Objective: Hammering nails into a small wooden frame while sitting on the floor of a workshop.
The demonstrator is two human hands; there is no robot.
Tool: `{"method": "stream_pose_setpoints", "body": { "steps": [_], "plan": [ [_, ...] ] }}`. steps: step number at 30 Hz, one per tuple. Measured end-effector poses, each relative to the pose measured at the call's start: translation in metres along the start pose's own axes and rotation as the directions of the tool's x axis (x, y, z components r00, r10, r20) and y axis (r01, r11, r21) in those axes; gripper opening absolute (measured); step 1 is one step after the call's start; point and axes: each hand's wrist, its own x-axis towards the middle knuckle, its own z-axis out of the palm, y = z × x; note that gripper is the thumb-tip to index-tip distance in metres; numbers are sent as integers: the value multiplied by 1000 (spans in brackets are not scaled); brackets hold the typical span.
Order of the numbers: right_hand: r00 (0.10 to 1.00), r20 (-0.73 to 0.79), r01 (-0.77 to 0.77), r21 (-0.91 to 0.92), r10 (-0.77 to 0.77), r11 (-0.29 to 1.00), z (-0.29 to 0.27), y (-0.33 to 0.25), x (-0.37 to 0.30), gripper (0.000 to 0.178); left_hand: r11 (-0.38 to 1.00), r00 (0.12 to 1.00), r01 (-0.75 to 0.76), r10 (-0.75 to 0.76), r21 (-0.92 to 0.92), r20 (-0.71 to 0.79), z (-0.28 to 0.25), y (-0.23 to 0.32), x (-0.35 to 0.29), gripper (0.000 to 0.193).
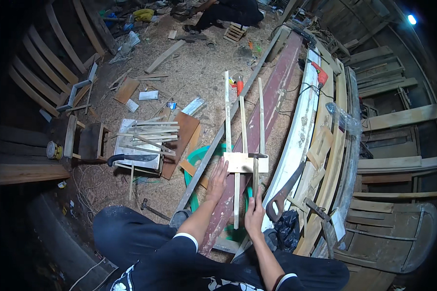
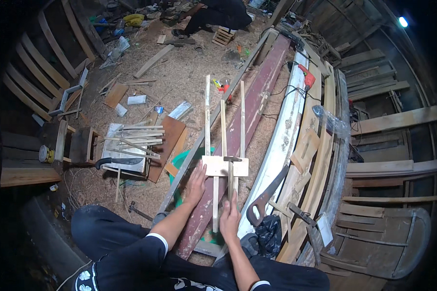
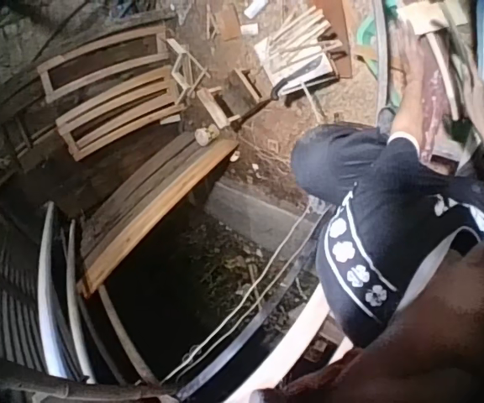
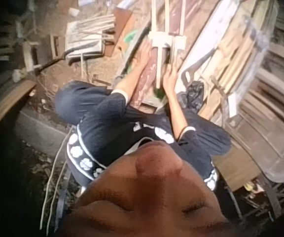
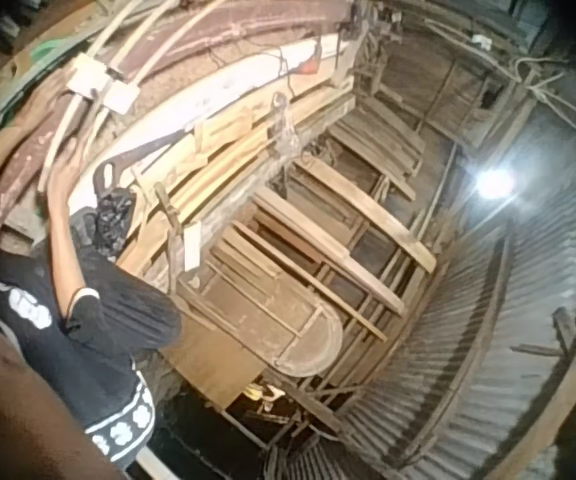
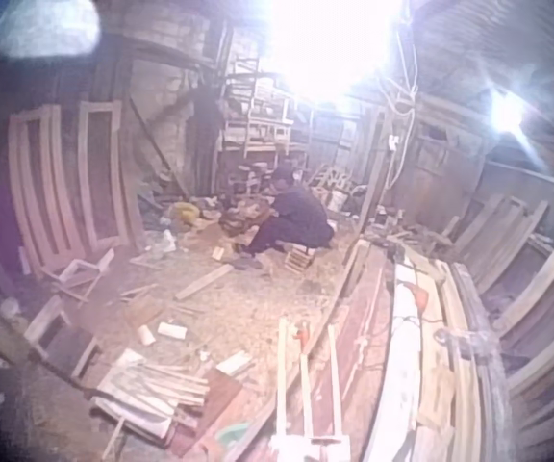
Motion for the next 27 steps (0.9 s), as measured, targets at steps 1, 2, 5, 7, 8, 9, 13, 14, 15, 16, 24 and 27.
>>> {"method": "stream_pose_setpoints", "body": {
  "steps": [1,2,5,7,8,9,13,14,15,16,24,27],
  "plan": [
    [997,70,-24,-31,26,999,-1,7,3,50,1000,1000,-4,4,-3,6,0,0,-1,61],
    [989,139,-46,-64,55,997,-2,14,4,50,1000,1000,2,-2,-9,5,1,-1,0,63],
    [996,76,-39,-11,40,999,-3,5,6,50,1000,1000,7,-7,-3,8,-1,-4,-1,65],
    [986,-160,-31,101,47,994,0,0,5,49,1000,1000,8,-8,-5,18,0,-1,-5,64],
    [987,-157,-28,98,43,995,2,10,-2,49,999,1000,14,-14,-31,15,0,0,-2,63],
    [995,30,-95,-82,98,992,2,19,-15,50,998,1000,20,-19,-56,12,0,2,-1,63],
    [995,97,-4,-178,21,984,8,19,-9,51,1000,1000,-17,17,-17,3,0,-2,-3,62],
    [992,-63,102,-110,-110,989,7,18,-7,51,1000,1000,-10,10,-17,7,0,-2,-3,62],
    [993,-56,98,-112,-105,989,7,20,-6,51,1000,1000,-7,7,7,10,-1,-2,-2,62],
    [993,-93,65,-85,-73,994,9,24,-3,51,1000,1000,-12,12,26,17,-1,-1,0,61],
    [986,135,-80,-155,101,985,-2,26,6,50,1000,999,19,-20,16,41,-7,1,3,60],
    [993,-114,36,-57,-42,998,5,32,-1,50,1000,1000,5,-5,5,31,-1,7,3,60]
  ]
}}
